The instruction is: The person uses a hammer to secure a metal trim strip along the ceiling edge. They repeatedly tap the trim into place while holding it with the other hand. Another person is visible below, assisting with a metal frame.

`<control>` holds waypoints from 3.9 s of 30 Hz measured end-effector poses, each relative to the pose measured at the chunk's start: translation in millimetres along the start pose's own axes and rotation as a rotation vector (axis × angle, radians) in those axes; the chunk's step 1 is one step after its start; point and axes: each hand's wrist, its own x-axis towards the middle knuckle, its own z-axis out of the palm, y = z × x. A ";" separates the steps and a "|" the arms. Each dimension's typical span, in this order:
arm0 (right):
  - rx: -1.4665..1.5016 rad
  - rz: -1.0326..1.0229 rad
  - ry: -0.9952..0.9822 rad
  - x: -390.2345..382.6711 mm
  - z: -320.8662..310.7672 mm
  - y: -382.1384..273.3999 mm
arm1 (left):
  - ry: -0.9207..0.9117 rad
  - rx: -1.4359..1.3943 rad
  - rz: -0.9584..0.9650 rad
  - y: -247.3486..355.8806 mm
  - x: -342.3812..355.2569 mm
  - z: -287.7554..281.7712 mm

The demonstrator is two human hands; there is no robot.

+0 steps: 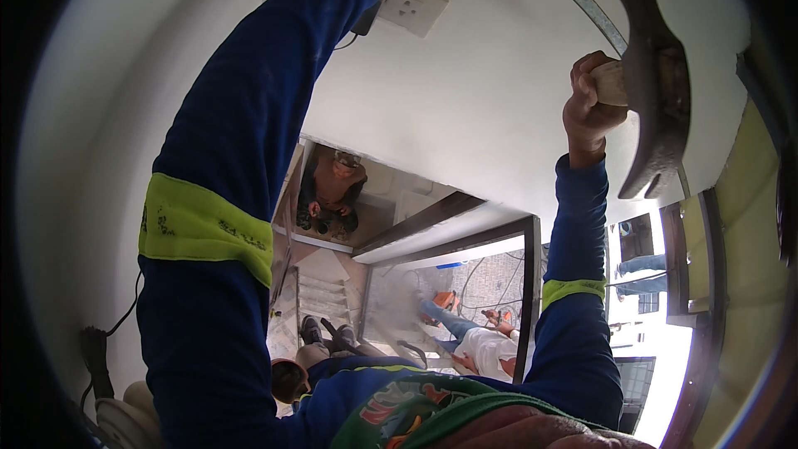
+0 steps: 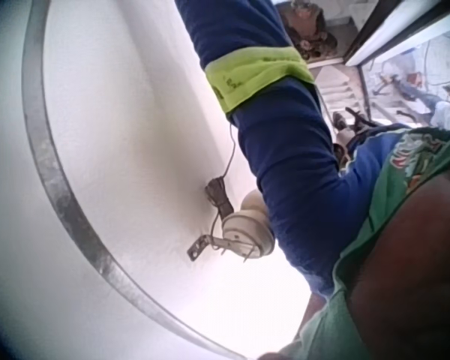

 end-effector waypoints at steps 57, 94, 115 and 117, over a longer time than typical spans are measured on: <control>-0.466 0.165 -0.066 6.7 -15.0 6.1 | -0.045 0.037 -0.021 2.6 4.1 -3.7; -0.387 0.330 -0.010 14.9 -15.2 8.1 | -0.040 0.023 -0.057 3.9 3.7 -0.9; -0.449 0.225 -0.015 12.9 -0.2 12.4 | -0.024 -0.001 -0.014 2.4 4.8 -0.6; -0.233 0.086 0.018 11.4 1.0 10.2 | -0.056 0.032 -0.035 3.5 3.6 -1.0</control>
